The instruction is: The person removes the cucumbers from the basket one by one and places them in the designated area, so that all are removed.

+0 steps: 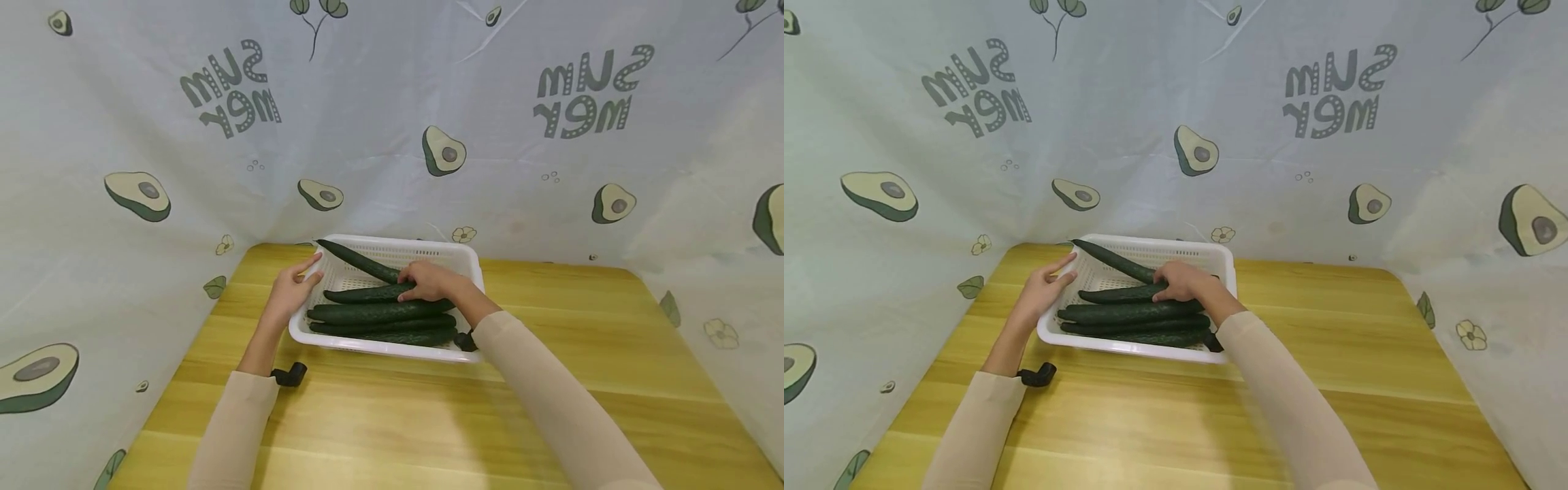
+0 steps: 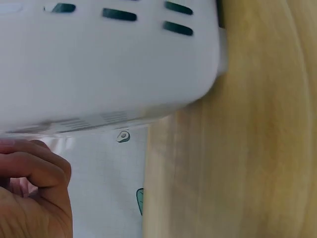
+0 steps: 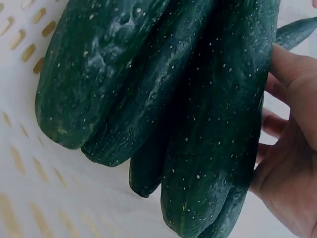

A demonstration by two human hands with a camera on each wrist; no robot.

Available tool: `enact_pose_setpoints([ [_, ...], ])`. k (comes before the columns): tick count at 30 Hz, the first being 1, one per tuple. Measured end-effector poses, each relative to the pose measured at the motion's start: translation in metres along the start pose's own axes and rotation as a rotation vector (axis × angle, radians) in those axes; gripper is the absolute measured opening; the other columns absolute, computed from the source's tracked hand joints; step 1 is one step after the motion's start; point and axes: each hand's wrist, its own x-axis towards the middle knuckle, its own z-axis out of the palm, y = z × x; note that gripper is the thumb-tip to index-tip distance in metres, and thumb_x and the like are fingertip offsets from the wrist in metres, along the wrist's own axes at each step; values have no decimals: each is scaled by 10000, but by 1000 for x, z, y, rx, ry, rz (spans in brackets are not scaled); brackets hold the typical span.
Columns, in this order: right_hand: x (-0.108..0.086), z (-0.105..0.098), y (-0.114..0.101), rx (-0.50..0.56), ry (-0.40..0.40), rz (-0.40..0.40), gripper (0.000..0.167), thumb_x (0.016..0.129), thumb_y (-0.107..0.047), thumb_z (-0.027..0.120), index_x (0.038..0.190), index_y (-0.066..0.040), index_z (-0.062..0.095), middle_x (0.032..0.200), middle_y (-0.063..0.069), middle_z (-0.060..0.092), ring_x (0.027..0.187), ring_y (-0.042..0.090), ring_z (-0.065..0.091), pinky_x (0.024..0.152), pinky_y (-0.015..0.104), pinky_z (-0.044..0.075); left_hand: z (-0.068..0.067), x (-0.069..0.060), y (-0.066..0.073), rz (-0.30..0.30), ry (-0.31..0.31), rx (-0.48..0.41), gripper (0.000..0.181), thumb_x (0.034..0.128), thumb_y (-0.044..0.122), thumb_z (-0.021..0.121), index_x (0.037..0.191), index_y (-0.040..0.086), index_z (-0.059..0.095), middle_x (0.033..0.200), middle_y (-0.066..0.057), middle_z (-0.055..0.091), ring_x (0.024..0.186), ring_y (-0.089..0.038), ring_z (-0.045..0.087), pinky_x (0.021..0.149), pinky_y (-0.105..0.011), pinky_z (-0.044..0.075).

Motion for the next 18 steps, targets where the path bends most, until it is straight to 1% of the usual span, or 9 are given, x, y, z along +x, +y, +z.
enact_pose_setpoints([
  [1, -1, 0, 0, -4, -4, -2, 496, 998, -377, 685, 1365, -46, 637, 1364, 167, 623, 1263, 343, 592, 1085, 483, 470, -1, 0, 1, 2, -16, 3, 491, 1042, 361, 617, 1522, 347, 514, 1203, -217, 659, 568, -100, 432, 540, -255, 414],
  [3, -3, -1, -1, -12, -7, -2, 482, 1001, -377, 680, 1357, -54, 635, 1368, 163, 626, 1270, 343, 591, 1085, 487, 470, -1, 0, 2, 8, -41, 8, 503, 1052, 358, 598, 1543, 335, 486, 1419, -212, 575, 697, -129, 507, 608, -268, 437],
  [4, -4, -2, -2, -12, -7, 0, 474, 1000, -376, 682, 1350, -60, 635, 1367, 159, 631, 1274, 341, 591, 1086, 488, 469, -1, 0, 3, 10, -48, 11, 505, 1056, 359, 590, 1548, 336, 477, 1454, -218, 555, 759, -160, 545, 651, -276, 449],
  [6, -6, -4, -3, -14, -4, 7, 459, 999, -376, 684, 1336, -68, 636, 1367, 149, 640, 1283, 339, 589, 1087, 495, 466, 0, 0, 4, 12, -60, 25, 511, 1065, 367, 572, 1561, 333, 455, 1578, -187, 457, 992, -233, 624, 769, -303, 481],
  [8, -9, -6, -5, -7, -6, 22, 463, 1004, -379, 676, 1349, -74, 628, 1382, 141, 635, 1300, 338, 579, 1093, 499, 461, 1, 1, 4, 2, -56, 34, 510, 1066, 376, 566, 1562, 353, 449, 1644, -135, 380, 1230, -292, 591, 878, -334, 486],
  [10, -12, -9, -7, -8, -5, 29, 486, 1015, -380, 658, 1387, -71, 609, 1413, 139, 621, 1321, 340, 567, 1102, 503, 455, 2, 1, 3, -9, -44, 35, 506, 1065, 393, 564, 1557, 374, 450, 1656, -123, 362, 1278, -326, 576, 895, -360, 486],
  [13, -16, -15, -12, -15, 3, 46, 522, 1032, -383, 628, 1448, -72, 573, 1464, 131, 593, 1353, 338, 548, 1119, 505, 443, 3, 1, 1, -22, -34, 32, 501, 1059, 406, 570, 1547, 393, 459, 1660, -126, 354, 1217, -343, 578, 855, -385, 481],
  [16, -20, -21, -15, -6, 45, 33, 519, 1038, -368, 619, 1456, -64, 574, 1468, 126, 598, 1355, 329, 554, 1119, 503, 447, 3, -1, 1, -45, -14, 23, 490, 1041, 423, 597, 1521, 404, 497, 1647, -133, 375, 1215, -328, 568, 867, -389, 484],
  [18, -22, -25, -16, 13, 75, 18, 510, 1039, -361, 620, 1449, -60, 583, 1460, 122, 608, 1350, 321, 562, 1115, 499, 453, 2, -2, 0, -56, 8, 24, 482, 1026, 428, 622, 1498, 401, 531, 1640, -141, 386, 1261, -322, 560, 906, -400, 492],
])
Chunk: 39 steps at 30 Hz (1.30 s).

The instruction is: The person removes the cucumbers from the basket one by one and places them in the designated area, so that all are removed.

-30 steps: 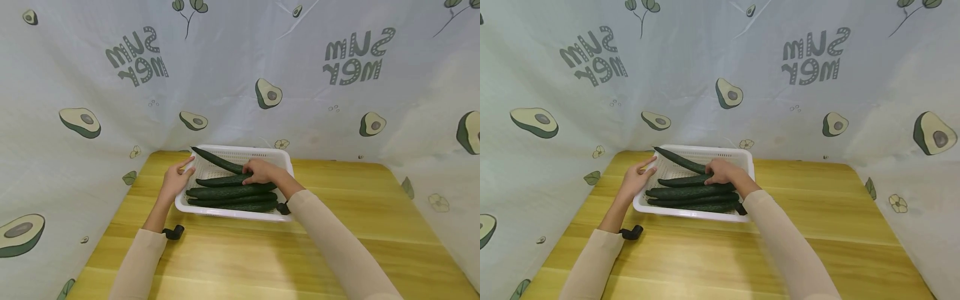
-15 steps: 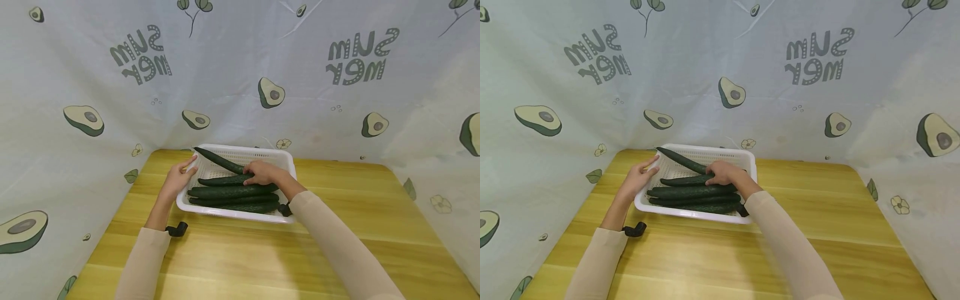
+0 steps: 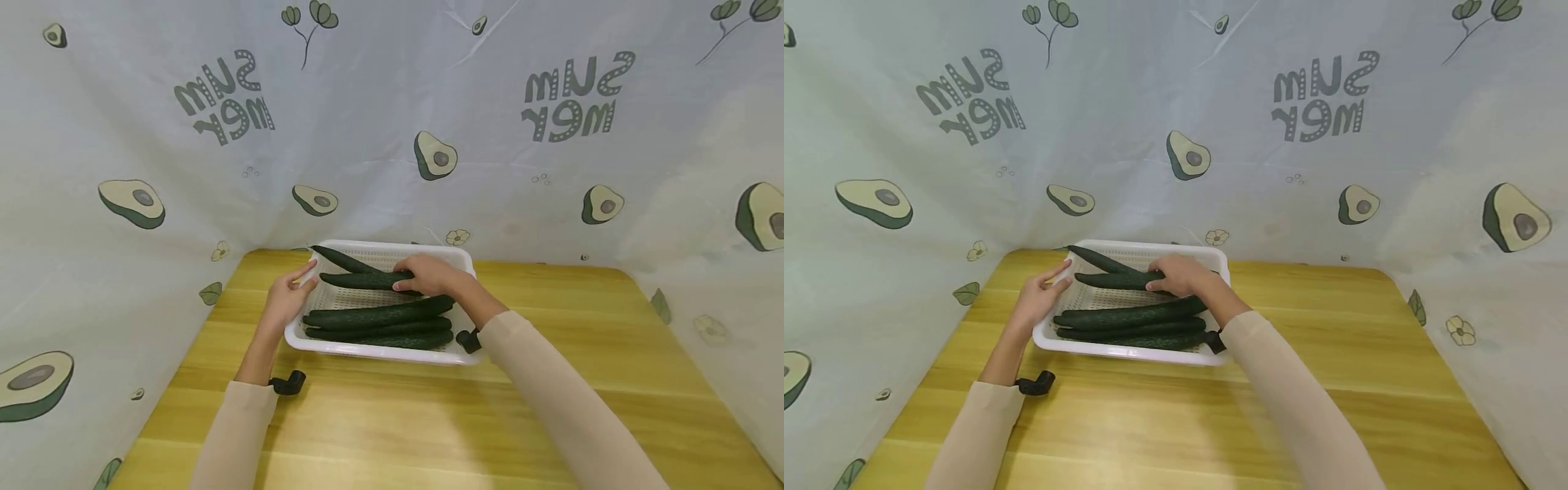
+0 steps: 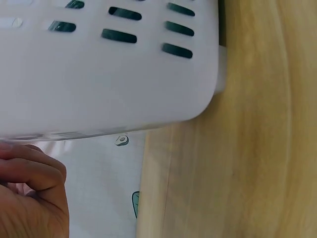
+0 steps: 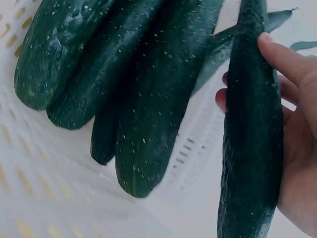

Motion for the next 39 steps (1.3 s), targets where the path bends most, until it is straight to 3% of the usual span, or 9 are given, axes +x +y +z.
enact_pose_setpoints([
  [2, -2, -3, -1, 18, 22, -16, 506, 1038, -353, 624, 1446, -55, 585, 1459, 123, 609, 1348, 320, 564, 1113, 499, 456, -1, -1, -2, -10, 24, -7, 474, 1008, 433, 649, 1473, 396, 565, 1637, -142, 391, 1330, -326, 542, 972, -434, 500],
  [5, -7, -6, -1, 20, 35, -19, 510, 1033, -357, 631, 1451, -70, 580, 1464, 115, 604, 1348, 321, 562, 1111, 501, 455, -2, -2, -5, -5, 36, -11, 472, 998, 438, 665, 1459, 384, 585, 1597, -156, 450, 1260, -298, 594, 918, -393, 528],
  [10, -22, -13, 3, 14, 76, -23, 490, 1024, -360, 646, 1436, -100, 596, 1440, 103, 624, 1318, 326, 583, 1088, 511, 469, -2, -3, -9, 7, 37, 9, 467, 996, 449, 667, 1452, 384, 592, 1301, -240, 651, 832, -139, 612, 687, -254, 492],
  [14, -39, -20, 11, 65, 129, -22, 493, 1014, -330, 666, 1436, -85, 592, 1427, 126, 628, 1310, 346, 583, 1086, 533, 465, -2, -3, -7, 18, 44, 22, 465, 1001, 420, 667, 1456, 361, 594, 1243, -251, 663, 751, -115, 543, 653, -259, 463],
  [22, -68, -26, 34, 107, 218, -20, 484, 999, -291, 693, 1408, -49, 599, 1375, 163, 636, 1277, 360, 585, 1067, 547, 470, 0, -1, -2, -5, 14, -37, 468, 1008, 354, 670, 1468, 339, 586, 1308, -223, 645, 769, -191, 563, 643, -251, 458],
  [27, -83, -27, 47, 131, 255, 9, 473, 997, -259, 700, 1409, -52, 592, 1386, 175, 625, 1292, 381, 570, 1052, 564, 473, -2, -1, -2, -5, 4, -52, 486, 1017, 353, 656, 1493, 327, 559, 1530, -172, 525, 1090, -250, 617, 751, -231, 495],
  [33, -101, -23, 68, 156, 289, 42, 466, 997, -238, 702, 1403, -37, 593, 1387, 192, 626, 1257, 394, 586, 1036, 573, 480, -4, -2, -2, -14, 5, -67, 480, 1016, 344, 663, 1486, 341, 566, 1484, -141, 571, 869, -167, 571, 753, -240, 487],
  [37, -117, -20, 84, 166, 293, 58, 517, 996, -210, 700, 1451, -8, 561, 1406, 215, 619, 1267, 414, 584, 1047, 595, 471, -2, -1, -1, -2, -8, -62, 483, 1018, 350, 660, 1490, 330, 563, 1618, -76, 432, 1051, -176, 566, 828, -244, 473],
  [39, -125, -19, 91, 161, 289, 57, 526, 1004, -205, 689, 1467, 1, 548, 1409, 225, 614, 1264, 419, 583, 1040, 602, 472, -1, -1, 0, -4, -11, -61, 480, 1020, 344, 657, 1490, 328, 563, 1606, -87, 446, 1029, -191, 570, 810, -252, 471],
])
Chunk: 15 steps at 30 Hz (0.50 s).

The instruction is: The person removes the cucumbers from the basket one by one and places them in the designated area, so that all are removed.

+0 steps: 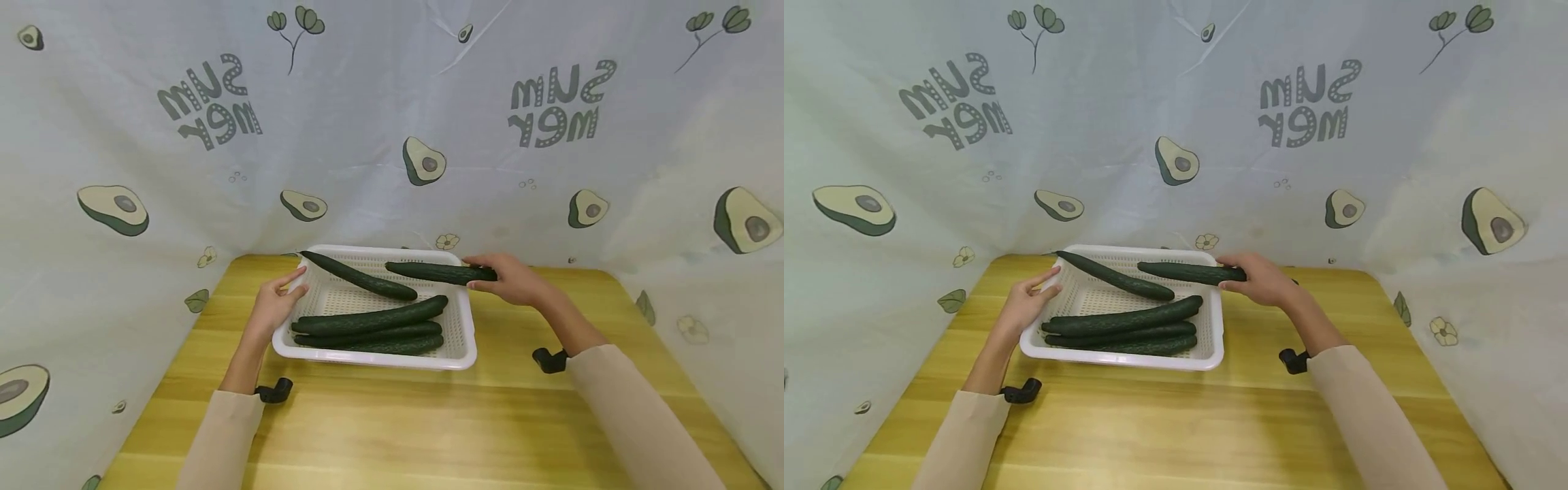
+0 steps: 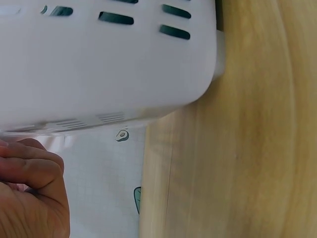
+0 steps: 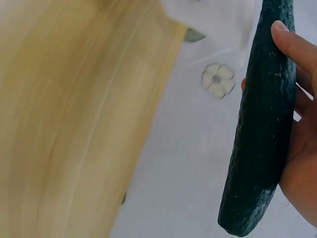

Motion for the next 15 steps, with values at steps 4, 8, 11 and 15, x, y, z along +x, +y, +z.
enact_pose_setpoints([
  [4, -14, -1, 15, 6, 13, 16, 473, 1014, -224, 676, 1432, -23, 588, 1350, 206, 644, 1153, 371, 608, 976, 579, 488, 0, -1, 0, -4, 11, 4, 472, 1014, 329, 666, 1477, 323, 579, 1264, -106, 658, 694, -109, 495, 662, -254, 445],
  [8, -28, -5, 32, 15, 41, 59, 439, 1012, -223, 679, 1406, -46, 597, 1305, 179, 653, 1053, 315, 583, 931, 532, 482, 1, 2, -1, -2, 9, -21, 477, 1004, 331, 679, 1472, 322, 586, 626, 70, 478, 505, -47, 372, 551, -229, 408],
  [11, -37, -9, 43, 12, 50, 92, 450, 1017, -223, 672, 1419, -47, 574, 1321, 191, 634, 1068, 334, 575, 947, 546, 477, 1, 2, -2, 2, 9, -35, 478, 1002, 328, 684, 1471, 320, 589, 509, 134, 318, 452, -50, 328, 496, -222, 377],
  [15, -49, -12, 59, 18, 50, 126, 487, 1033, -229, 646, 1457, -20, 529, 1436, 254, 555, 1246, 459, 525, 1046, 651, 423, 1, 1, -4, 2, 1, -36, 482, 1006, 325, 680, 1478, 310, 582, 544, 122, 360, 464, -54, 342, 508, -229, 390],
])
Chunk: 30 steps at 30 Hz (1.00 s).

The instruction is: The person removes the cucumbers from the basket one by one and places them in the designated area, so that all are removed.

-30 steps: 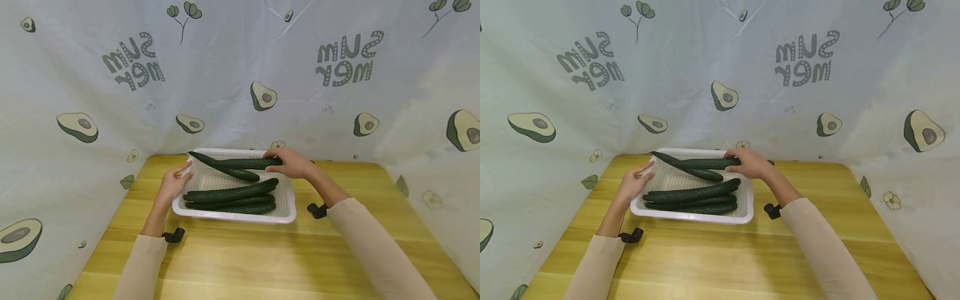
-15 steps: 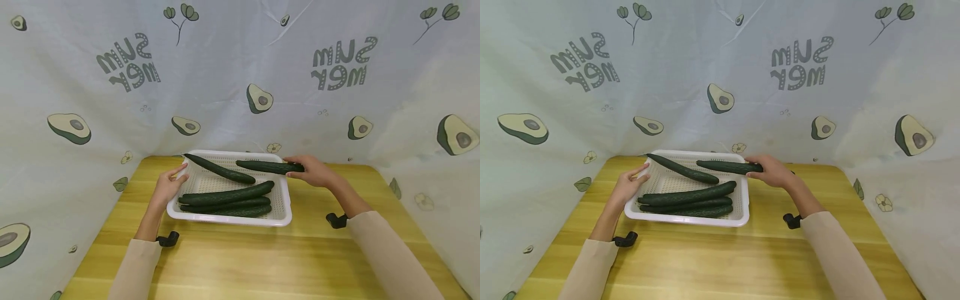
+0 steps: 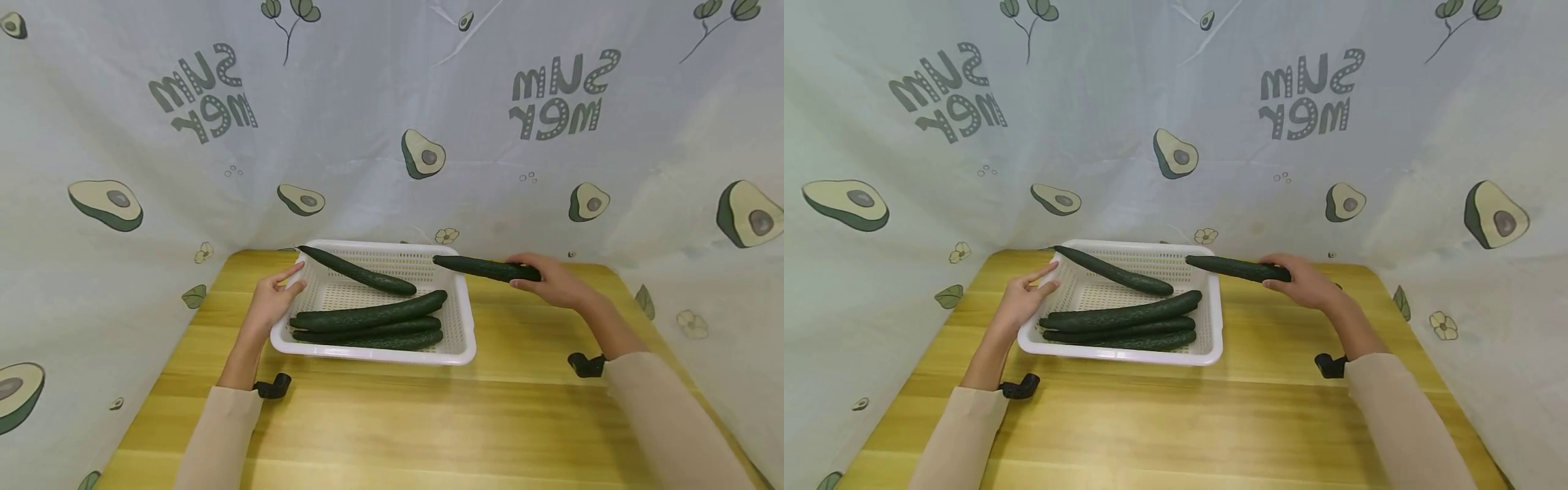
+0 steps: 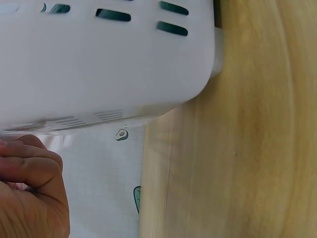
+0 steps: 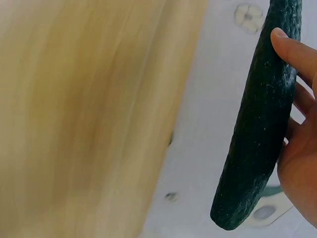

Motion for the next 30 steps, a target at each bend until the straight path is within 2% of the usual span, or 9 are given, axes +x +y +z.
enact_pose_setpoints([
  [4, -11, -5, 21, 7, -6, 33, 521, 1043, -230, 629, 1486, 1, 484, 1528, 295, 450, 1378, 543, 395, 1093, 715, 335, 0, 0, 0, -2, -19, -12, 489, 1010, 319, 676, 1487, 292, 573, 549, 115, 384, 474, -49, 372, 529, -235, 417],
  [8, -19, -7, 46, -30, 18, 27, 499, 1019, -172, 660, 1452, 24, 509, 1492, 316, 475, 1315, 547, 449, 1053, 710, 367, 1, 0, 0, 3, -26, -21, 493, 1011, 316, 674, 1491, 283, 570, 536, 127, 351, 455, -45, 322, 504, -234, 380],
  [12, -22, -4, 70, -77, 33, 13, 456, 977, -119, 710, 1380, 44, 572, 1359, 314, 586, 1160, 495, 570, 983, 671, 442, -1, -1, 0, 0, -28, 3, 496, 1018, 315, 663, 1502, 293, 555, 561, 129, 409, 476, -37, 380, 544, -222, 432],
  [14, -23, 0, 83, -84, 25, 35, 459, 975, -141, 718, 1376, 33, 578, 1331, 307, 604, 1137, 481, 582, 970, 669, 451, -1, -1, 1, -5, -32, 1, 496, 1016, 313, 666, 1499, 301, 556, 556, 118, 406, 477, -37, 392, 566, -228, 457],
  [18, -24, 9, 105, -89, 37, 75, 474, 980, -177, 717, 1389, 9, 565, 1348, 303, 591, 1173, 502, 558, 984, 688, 433, -1, 0, 2, 0, -36, -23, 490, 1012, 305, 674, 1491, 296, 568, 695, 120, 498, 496, -31, 414, 591, -234, 480],
  [21, -24, 16, 112, -94, 60, 85, 469, 986, -168, 707, 1391, 14, 555, 1374, 319, 567, 1206, 534, 529, 995, 700, 413, -1, 0, 2, 1, -36, -38, 488, 1014, 295, 672, 1492, 280, 570, 741, 138, 536, 524, -37, 462, 612, -232, 502],
  [22, -23, 18, 113, -96, 64, 84, 468, 991, -168, 700, 1393, 17, 550, 1393, 323, 552, 1236, 544, 510, 1012, 705, 398, -1, 1, 2, 1, -34, -41, 487, 1015, 290, 672, 1491, 276, 572, 706, 150, 520, 520, -38, 461, 602, -229, 496],
  [30, -9, 31, 114, -108, 60, 91, 441, 1000, -90, 653, 1405, 37, 537, 1462, 329, 488, 1350, 555, 411, 1101, 704, 310, -2, 1, 3, -8, -37, -43, 497, 1019, 275, 664, 1504, 246, 558, 560, 129, 370, 475, -50, 342, 550, -231, 423],
])
